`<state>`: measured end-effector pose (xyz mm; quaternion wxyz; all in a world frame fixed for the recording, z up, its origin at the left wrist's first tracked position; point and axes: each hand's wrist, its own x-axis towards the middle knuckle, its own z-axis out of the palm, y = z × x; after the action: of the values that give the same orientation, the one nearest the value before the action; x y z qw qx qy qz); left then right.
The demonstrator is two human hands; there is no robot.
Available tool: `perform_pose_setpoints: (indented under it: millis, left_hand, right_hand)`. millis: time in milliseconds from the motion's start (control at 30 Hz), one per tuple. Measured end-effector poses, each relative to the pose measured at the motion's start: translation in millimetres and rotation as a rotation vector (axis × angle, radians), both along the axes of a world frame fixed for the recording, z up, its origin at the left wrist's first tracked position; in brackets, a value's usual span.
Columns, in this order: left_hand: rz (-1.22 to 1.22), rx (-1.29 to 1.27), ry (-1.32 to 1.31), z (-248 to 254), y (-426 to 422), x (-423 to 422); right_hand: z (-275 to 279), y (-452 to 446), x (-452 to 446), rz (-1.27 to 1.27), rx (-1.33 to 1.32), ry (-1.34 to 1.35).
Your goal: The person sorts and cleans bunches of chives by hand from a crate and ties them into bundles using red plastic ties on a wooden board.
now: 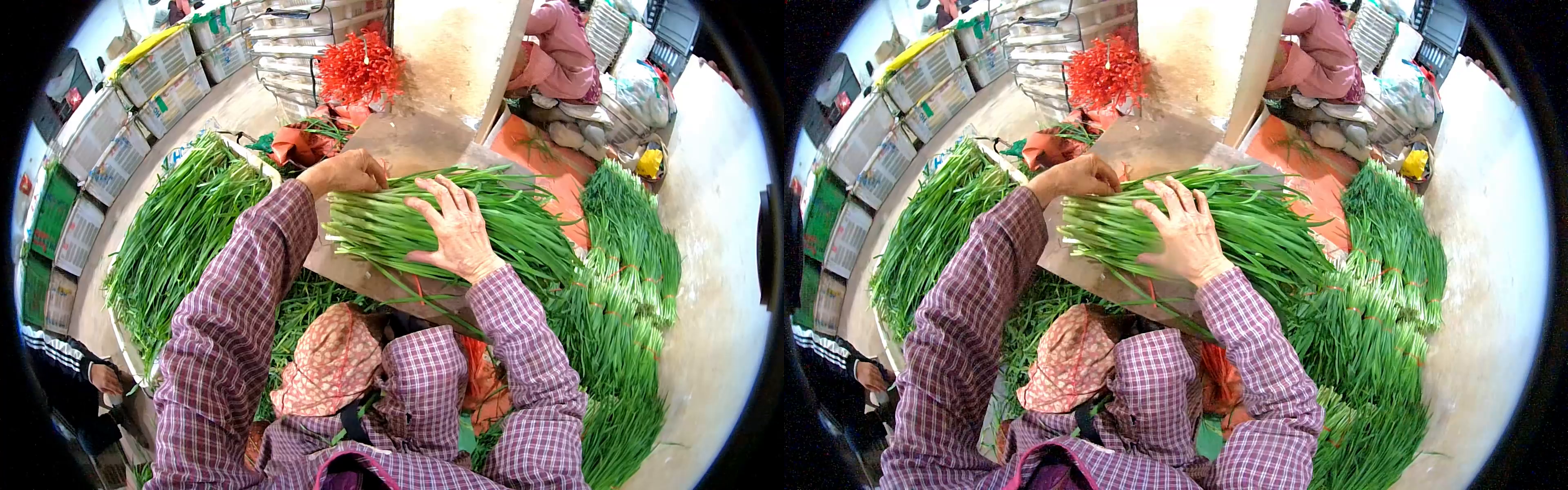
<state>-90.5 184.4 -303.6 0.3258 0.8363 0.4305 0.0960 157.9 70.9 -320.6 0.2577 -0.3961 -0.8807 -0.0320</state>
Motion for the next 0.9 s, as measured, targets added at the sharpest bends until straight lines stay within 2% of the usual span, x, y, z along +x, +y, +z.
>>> perform_pose_setpoints:
  millis: [33, 100, 233, 300, 367, 433, 533, 567, 633, 667, 700, 767, 833, 900]
  left_hand:
    - [0.004, 0.0, -0.003, -0.3, 6.3, -2.4]
    - [0.007, -0.322, 0.035, -0.6, 15.4, -7.2]
    - [-0.034, -0.469, 0.04, -2.7, 18.7, -8.3]
    - [-0.036, -0.507, 0.06, -5.1, 22.9, -8.0]
    - [-0.084, -0.368, -0.02, -13.3, 27.5, -11.6]
    - [-0.049, -0.409, -0.031, -3.4, 20.6, -16.1]
    - [0.073, -0.114, -0.113, 6.6, 9.0, -30.9]
    - [0.075, -0.113, -0.113, 7.8, 4.4, -32.7]
    - [0.183, -0.157, -0.396, 18.8, -26.2, -29.9]
    - [0.129, 0.01, -0.319, 8.8, -34.5, -28.9]
    - [0.023, 0.314, -0.259, -3.3, -43.4, -28.2]
    - [0.143, 0.248, -0.206, -17.1, -54.9, -35.0]
    - [0.341, -0.074, -0.497, -23.9, -57.2, -46.9]
    - [0.445, -0.27, -0.576, -24.9, -58.5, -67.4]
  right_hand:
    - [1.9, -0.2, 0.5, 0.016, -0.005, -0.005]
    - [4.4, -1.0, 0.5, 0.04, -0.014, 0.001]
    - [6.8, 7.5, 1.2, 0.054, -0.029, -0.045]
    - [11.3, 16.3, -0.1, 0.05, -0.118, -0.098]
    - [10.3, 28.6, 2.4, 0.052, -0.108, -0.204]
    - [5.8, 40.9, 5.2, 0.097, -0.278, -0.16]
    - [2.9, 42.5, 5.7, 0.087, -0.272, -0.165]
    - [4.5, 42.3, 5.6, 0.073, -0.31, -0.165]
    - [3.2, 40.6, 5.4, 0.073, -0.288, -0.164]
    - [1.9, 41.1, 5.8, 0.073, -0.277, -0.16]
    - [1.1, 41.5, 6.0, 0.073, -0.265, -0.154]
    - [6.4, 38.2, 5.0, 0.082, -0.274, -0.146]
    - [6.6, 37.8, 2.9, 0.089, -0.283, -0.143]
    - [2.5, 38.2, 4.4, 0.091, -0.237, -0.14]
